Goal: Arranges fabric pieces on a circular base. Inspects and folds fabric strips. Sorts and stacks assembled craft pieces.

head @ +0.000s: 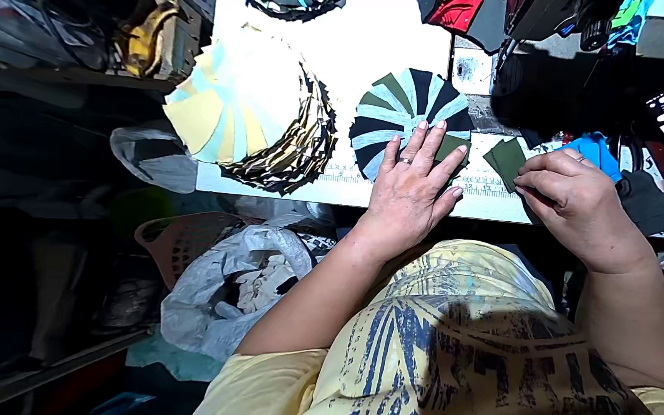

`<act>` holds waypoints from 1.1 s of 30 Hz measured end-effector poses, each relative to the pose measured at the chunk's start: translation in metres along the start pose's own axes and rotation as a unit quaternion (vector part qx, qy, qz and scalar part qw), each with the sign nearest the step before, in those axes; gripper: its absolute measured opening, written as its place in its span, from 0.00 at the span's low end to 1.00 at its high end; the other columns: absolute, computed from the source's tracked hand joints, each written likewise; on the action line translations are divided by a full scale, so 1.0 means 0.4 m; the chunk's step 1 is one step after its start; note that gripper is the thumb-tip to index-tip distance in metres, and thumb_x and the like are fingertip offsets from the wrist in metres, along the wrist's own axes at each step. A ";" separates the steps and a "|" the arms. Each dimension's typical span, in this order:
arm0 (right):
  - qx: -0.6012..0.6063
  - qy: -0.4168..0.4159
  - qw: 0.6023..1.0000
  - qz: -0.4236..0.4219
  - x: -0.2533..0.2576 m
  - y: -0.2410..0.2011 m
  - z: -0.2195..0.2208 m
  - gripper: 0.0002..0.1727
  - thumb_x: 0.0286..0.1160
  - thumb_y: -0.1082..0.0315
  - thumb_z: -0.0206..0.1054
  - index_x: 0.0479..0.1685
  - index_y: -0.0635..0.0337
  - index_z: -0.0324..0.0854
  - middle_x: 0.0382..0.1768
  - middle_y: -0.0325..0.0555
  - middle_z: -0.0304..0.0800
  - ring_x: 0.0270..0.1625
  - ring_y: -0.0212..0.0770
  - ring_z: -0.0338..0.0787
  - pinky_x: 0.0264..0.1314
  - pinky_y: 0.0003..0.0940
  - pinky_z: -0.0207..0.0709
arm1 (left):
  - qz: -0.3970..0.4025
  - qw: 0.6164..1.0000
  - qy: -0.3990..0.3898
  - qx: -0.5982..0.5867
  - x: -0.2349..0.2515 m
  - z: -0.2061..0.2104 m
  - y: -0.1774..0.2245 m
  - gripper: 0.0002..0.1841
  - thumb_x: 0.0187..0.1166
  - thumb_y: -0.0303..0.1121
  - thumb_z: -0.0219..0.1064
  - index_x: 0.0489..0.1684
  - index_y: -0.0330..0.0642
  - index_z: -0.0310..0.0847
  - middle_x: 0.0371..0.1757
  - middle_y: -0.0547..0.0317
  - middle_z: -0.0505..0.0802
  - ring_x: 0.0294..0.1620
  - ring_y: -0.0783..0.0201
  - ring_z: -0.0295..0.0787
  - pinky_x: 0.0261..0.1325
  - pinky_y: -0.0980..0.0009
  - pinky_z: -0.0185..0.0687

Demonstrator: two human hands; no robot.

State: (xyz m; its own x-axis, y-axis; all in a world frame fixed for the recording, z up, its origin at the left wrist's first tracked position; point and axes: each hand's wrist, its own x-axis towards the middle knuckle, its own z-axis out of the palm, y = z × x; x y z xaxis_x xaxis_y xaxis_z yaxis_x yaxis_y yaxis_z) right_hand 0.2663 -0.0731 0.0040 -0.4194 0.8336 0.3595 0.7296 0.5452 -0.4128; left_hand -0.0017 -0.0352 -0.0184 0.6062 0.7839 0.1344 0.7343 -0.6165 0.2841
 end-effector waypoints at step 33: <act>-0.011 -0.010 1.000 0.022 0.015 -0.021 0.004 0.07 0.71 0.78 0.64 0.33 0.66 0.89 0.45 0.55 0.89 0.52 0.54 0.86 0.55 0.46 0.80 | 0.135 0.989 0.008 -0.055 0.007 0.011 0.080 0.28 0.86 0.60 0.56 0.79 0.62 0.81 0.94 0.49 0.62 0.97 0.45 0.40 0.87 0.22 0.17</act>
State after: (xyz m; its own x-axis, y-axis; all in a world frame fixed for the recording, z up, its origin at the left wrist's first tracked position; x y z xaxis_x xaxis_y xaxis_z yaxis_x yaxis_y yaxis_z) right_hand 0.2568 -0.0724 0.0082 -0.3968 0.8588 0.3240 0.7596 0.5054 -0.4095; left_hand 0.0248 -0.0528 -0.0131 0.7696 0.5938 0.2346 0.5087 -0.7924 0.3367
